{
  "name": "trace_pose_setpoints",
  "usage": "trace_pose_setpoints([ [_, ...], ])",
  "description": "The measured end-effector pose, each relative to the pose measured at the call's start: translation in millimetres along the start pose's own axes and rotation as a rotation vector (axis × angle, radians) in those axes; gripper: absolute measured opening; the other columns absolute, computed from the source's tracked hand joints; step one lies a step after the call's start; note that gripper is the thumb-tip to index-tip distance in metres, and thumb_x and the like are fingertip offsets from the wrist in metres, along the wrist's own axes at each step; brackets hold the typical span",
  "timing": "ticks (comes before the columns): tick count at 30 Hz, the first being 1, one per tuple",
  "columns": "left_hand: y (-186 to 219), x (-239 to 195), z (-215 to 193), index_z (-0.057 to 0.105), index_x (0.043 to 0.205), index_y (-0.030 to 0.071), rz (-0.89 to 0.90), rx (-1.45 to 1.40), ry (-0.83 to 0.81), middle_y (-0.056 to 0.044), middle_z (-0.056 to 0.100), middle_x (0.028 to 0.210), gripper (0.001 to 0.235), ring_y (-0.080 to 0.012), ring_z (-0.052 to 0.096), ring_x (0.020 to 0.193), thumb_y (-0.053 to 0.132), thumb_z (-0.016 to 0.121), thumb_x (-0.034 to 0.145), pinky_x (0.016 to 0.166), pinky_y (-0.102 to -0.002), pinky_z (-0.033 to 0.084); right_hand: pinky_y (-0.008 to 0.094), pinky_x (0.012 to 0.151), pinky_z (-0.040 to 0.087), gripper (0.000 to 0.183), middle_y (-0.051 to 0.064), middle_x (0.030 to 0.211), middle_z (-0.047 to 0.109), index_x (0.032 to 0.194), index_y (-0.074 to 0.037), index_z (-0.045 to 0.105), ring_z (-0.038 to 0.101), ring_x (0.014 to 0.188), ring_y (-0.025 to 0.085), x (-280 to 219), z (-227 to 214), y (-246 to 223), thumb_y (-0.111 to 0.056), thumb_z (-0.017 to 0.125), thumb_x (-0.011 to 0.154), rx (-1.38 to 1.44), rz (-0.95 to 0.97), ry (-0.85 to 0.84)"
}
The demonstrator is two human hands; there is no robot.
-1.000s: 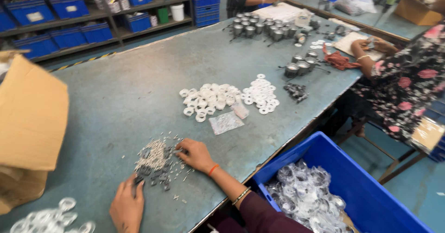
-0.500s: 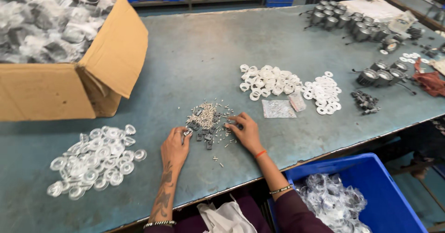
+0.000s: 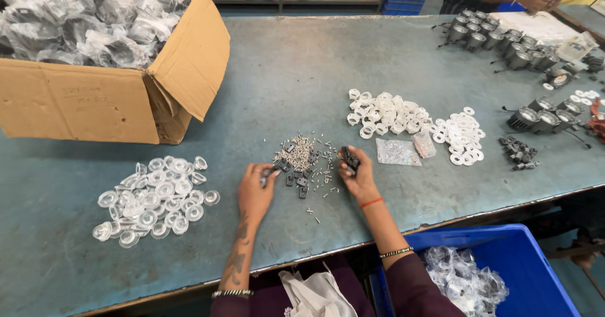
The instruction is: The person assembles small light fixture components by hand on a factory table. They pick up white plastic rings, metal brackets, and screws, then insert the screws into the brackets and place the rings on top. The person repeatedly handles these parts and organizes them into small piles while other workers assemble similar items nearby.
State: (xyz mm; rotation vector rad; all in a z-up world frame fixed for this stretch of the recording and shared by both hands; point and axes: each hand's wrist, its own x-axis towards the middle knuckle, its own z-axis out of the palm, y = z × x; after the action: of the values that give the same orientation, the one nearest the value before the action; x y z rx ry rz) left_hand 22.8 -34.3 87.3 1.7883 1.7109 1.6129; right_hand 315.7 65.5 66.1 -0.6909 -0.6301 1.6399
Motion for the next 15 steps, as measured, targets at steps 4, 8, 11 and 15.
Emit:
trace_pose_setpoints([
  [4,-31.4,0.9,-6.2,0.068,0.112,0.006,-0.232,-0.563,0.245,-0.005,0.065,0.095,0.019,-0.0166,0.057,0.076,0.020,0.074,0.101,0.065,-0.030,0.044,0.019,0.041,0.036,0.035,0.007,0.087,0.070,0.108,-0.002,0.068,0.058,0.060,0.011,3.9,14.5,-11.7,-0.032,0.065,0.091,-0.048,0.074,0.047],
  [8,-54.8,3.7,-15.1,0.058,0.113,0.008,-0.575,-1.245,0.246,-0.011,0.063,0.100,0.019,-0.0089,0.045,0.062,0.015,0.067,0.099,0.050,-0.023,0.032,0.025,0.048,0.036,0.032,0.004,0.076,0.063,0.116,-0.004,0.078,0.050,0.058,0.011,11.1,41.1,-6.9,-0.028,0.075,0.095,-0.909,-0.124,-0.038],
  [11,-54.9,3.8,-20.0,0.056,0.114,0.007,-0.536,-1.483,0.179,-0.016,0.069,0.105,0.021,-0.0090,0.047,0.061,0.010,0.060,0.094,0.050,-0.022,0.034,0.035,0.062,0.048,0.034,0.013,0.079,0.072,0.120,-0.010,0.079,0.060,0.065,0.019,17.6,53.2,-8.7,-0.028,0.077,0.091,-1.460,-0.358,-0.179],
  [15,-44.6,3.4,-20.7,0.060,0.116,0.005,-0.396,-1.542,0.086,-0.015,0.071,0.101,0.026,-0.0091,0.050,0.059,0.018,0.057,0.093,0.048,-0.021,0.034,0.036,0.076,0.057,0.035,0.012,0.092,0.078,0.118,-0.013,0.077,0.075,0.080,0.022,23.9,62.3,-14.6,-0.028,0.076,0.087,-1.558,-0.387,-0.304],
])
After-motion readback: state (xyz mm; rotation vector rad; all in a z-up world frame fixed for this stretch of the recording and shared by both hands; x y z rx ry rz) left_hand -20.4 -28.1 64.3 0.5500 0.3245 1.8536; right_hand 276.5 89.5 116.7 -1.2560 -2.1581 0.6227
